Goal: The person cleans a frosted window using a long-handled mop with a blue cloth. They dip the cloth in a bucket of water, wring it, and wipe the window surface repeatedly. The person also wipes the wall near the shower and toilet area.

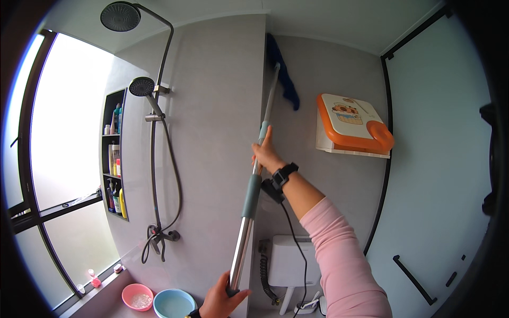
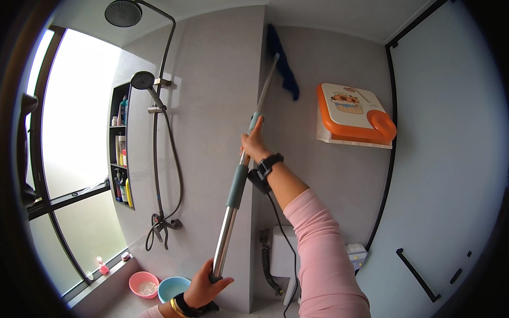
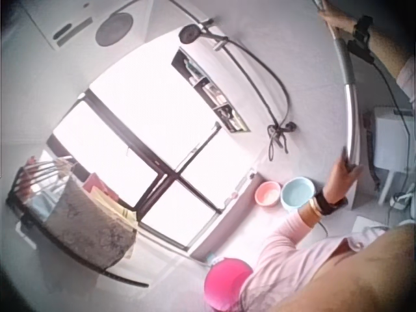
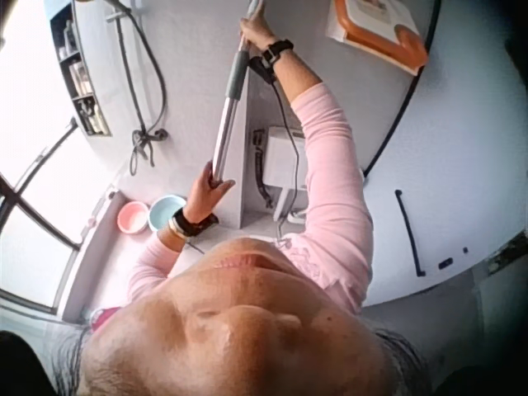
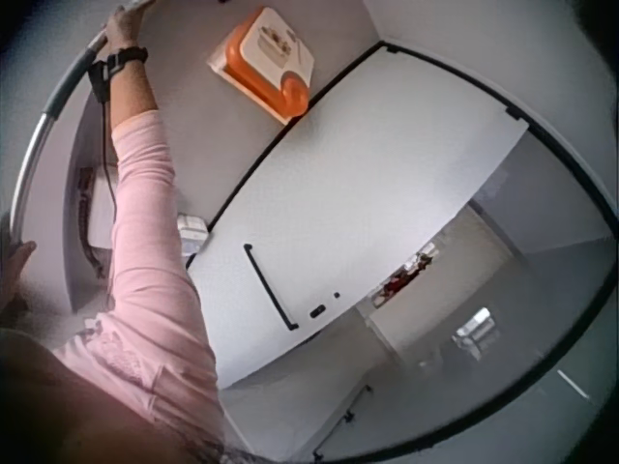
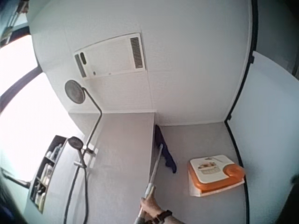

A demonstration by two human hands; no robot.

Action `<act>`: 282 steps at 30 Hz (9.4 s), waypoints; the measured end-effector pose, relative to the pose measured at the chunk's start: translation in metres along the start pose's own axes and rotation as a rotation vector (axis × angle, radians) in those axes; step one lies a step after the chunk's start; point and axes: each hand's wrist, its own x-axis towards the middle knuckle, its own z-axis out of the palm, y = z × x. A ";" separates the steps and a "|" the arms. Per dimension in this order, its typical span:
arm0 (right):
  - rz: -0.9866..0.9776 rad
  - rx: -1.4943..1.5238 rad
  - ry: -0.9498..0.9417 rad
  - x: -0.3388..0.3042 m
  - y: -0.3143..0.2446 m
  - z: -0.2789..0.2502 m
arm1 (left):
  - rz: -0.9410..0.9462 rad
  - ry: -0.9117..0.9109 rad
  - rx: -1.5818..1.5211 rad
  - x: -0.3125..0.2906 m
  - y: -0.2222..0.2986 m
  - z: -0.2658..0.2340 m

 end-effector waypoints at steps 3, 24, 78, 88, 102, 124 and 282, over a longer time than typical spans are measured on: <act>0.008 -0.053 -0.038 0.010 -0.028 -0.037 | -0.247 -0.112 -0.162 0.016 0.031 0.007; -0.096 0.380 -0.046 -0.039 -0.091 -0.210 | -0.156 -0.599 -0.847 0.126 0.127 0.158; 0.008 0.333 -0.133 -0.081 -0.067 -0.087 | -0.195 -0.443 -0.453 0.065 0.086 0.030; 0.042 0.874 -0.351 -0.172 -0.005 -0.031 | -0.077 -0.220 0.146 -0.039 0.015 0.024; 0.145 1.152 -0.831 -0.309 -0.005 0.053 | -0.152 0.195 0.646 -0.213 0.066 0.007; 0.150 1.117 -0.782 -0.236 -0.005 -0.050 | -0.266 0.079 0.491 -0.144 0.136 0.107; 0.930 0.951 0.622 -0.500 0.343 -0.245 | -0.480 -0.759 0.694 -0.278 -0.189 0.149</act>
